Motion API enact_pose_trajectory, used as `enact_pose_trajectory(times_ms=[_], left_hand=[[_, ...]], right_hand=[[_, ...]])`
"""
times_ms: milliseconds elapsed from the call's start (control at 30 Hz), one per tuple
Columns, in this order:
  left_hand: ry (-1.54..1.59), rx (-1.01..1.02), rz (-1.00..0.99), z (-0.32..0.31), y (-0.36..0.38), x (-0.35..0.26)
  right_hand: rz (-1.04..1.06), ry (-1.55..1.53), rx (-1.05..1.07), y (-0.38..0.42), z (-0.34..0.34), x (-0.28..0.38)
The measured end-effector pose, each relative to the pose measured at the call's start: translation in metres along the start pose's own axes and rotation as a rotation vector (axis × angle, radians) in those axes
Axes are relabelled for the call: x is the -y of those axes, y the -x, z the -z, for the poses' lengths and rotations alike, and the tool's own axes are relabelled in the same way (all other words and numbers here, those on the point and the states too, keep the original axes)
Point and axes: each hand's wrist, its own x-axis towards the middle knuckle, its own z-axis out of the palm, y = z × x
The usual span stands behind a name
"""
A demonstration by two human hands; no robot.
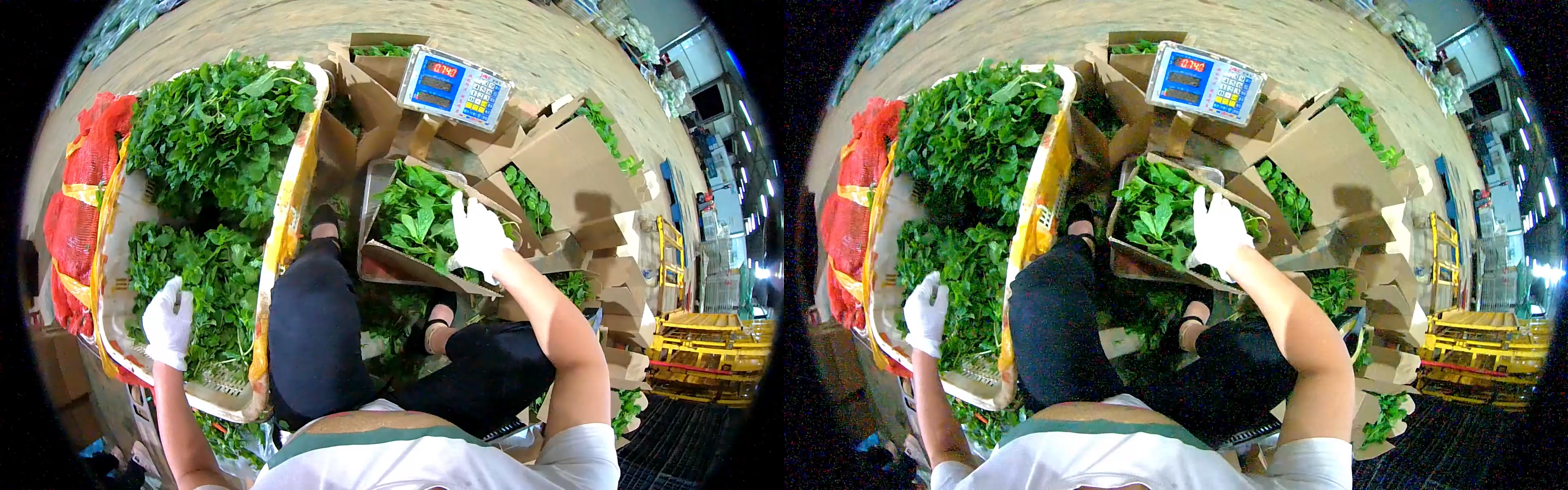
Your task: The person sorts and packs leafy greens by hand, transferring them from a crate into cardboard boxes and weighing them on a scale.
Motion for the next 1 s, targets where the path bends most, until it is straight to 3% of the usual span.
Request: enact_pose_trajectory(times_ms=[33, 100, 200, 300, 367, 433, 500, 567, 600, 633, 700, 733, 767, 833, 900, 933, 1000], left_hand=[[-0.003, -0.003, 0.005, 0.001, -0.004, -0.005], [-0.003, -0.031, -0.032, 0.005, -0.01, -0.015], [0.033, -0.02, -0.001, 0.009, -0.012, -0.018], [0.025, -0.017, 0.009, 0.003, -0.009, -0.011], [0.024, -0.02, -0.001, 0.002, -0.009, -0.009], [0.014, -0.053, -0.058, 0.001, -0.009, -0.01], [0.01, -0.027, -0.037, 0.003, -0.013, -0.015], [0.002, 0.001, -0.011, 0.005, -0.013, -0.02], [0.009, 0.008, 0.004, 0.006, -0.013, -0.022], [0.016, 0.015, 0.017, 0.007, -0.013, -0.024], [0.012, 0.003, -0.005, 0.006, -0.013, -0.024], [0.053, -0.028, -0.043, 0.004, -0.014, -0.022], [0.095, -0.059, -0.08, 0.002, -0.015, -0.022], [0.131, -0.101, -0.118, 0.003, -0.024, -0.035], [0.134, -0.113, -0.191, 0.009, -0.035, -0.062], [0.199, -0.156, -0.227, 0.009, -0.04, -0.077], [0.23, -0.195, -0.341, 0.009, -0.05, -0.103]], right_hand=[[0.02, 0.064, -0.098, -0.007, -0.023, -0.004], [-0.014, -0.035, 0.1, -0.019, -0.027, -0.005], [-0.103, -0.339, 0.026, -0.02, -0.022, -0.02], [0.023, -0.465, -0.048, -0.012, -0.019, -0.038], [-0.102, -0.418, -0.136, 0.001, -0.005, -0.037], [-0.091, -0.663, -0.075, 0.0, -0.005, -0.057], [-0.11, -0.75, -0.186, -0.001, -0.03, -0.078], [-0.148, -0.671, -0.107, 0.015, 0.008, -0.074], [-0.109, -0.635, -0.315, 0.005, -0.028, -0.093], [-0.129, -0.822, -0.32, 0.024, 0.025, -0.062], [-0.175, -0.875, -0.208, 0.023, 0.03, -0.051], [-0.167, -0.587, -0.307, 0.011, -0.002, -0.051], [-0.116, -0.616, -0.173, 0.009, -0.003, -0.04], [0.025, -0.296, -0.302, 0.001, -0.037, -0.027], [-0.088, -0.196, 0.111, -0.003, -0.012, -0.008], [-0.037, -0.093, 0.027, -0.012, -0.031, -0.011], [-0.067, -0.103, 0.053, -0.014, -0.013, -0.013]])
